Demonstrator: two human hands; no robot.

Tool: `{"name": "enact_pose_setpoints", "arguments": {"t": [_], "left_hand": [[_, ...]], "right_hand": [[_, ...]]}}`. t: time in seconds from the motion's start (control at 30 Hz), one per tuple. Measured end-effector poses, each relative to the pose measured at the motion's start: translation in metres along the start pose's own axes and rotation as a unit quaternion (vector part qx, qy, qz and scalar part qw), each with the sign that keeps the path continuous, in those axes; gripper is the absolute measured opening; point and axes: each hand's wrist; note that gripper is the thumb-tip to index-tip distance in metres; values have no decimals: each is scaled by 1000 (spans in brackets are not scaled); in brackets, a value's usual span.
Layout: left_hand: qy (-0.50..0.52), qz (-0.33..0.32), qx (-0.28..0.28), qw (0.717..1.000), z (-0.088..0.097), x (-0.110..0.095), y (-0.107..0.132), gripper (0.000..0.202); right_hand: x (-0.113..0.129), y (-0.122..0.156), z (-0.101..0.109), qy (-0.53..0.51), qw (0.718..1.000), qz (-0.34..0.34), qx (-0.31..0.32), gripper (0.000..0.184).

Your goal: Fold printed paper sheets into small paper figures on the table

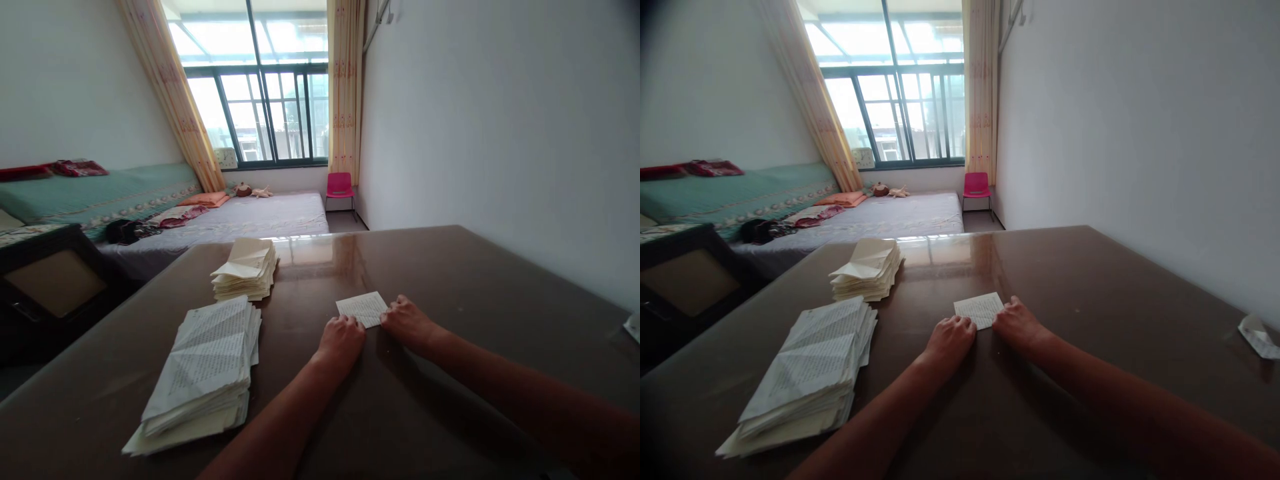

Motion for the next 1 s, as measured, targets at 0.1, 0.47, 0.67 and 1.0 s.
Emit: {"name": "enact_pose_setpoints", "arguments": {"t": [0.1,0.47,0.67,1.0], "left_hand": [[-7,1,-4,1000,0,-1,-1,19],[-10,21,2,1000,2,10,-4,19],[19,43,-19,999,1,18,-2,16],[59,25,-65,996,0,32,0,18]], "right_hand": [[6,-5,0,-4,1000,-15,-1,17],[5,-5,1,-15,998,-58,-4,21],[3,1,7,-51,997,-53,-26,16],[-12,13,-6,-84,988,6,-131,16]]}}
Point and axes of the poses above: each hand's wrist, its own y-axis away from the middle knuckle, its own z-axis out of the back of the hand, x = y × z, and after that the axes turned 3 degrees about -y, right-handed
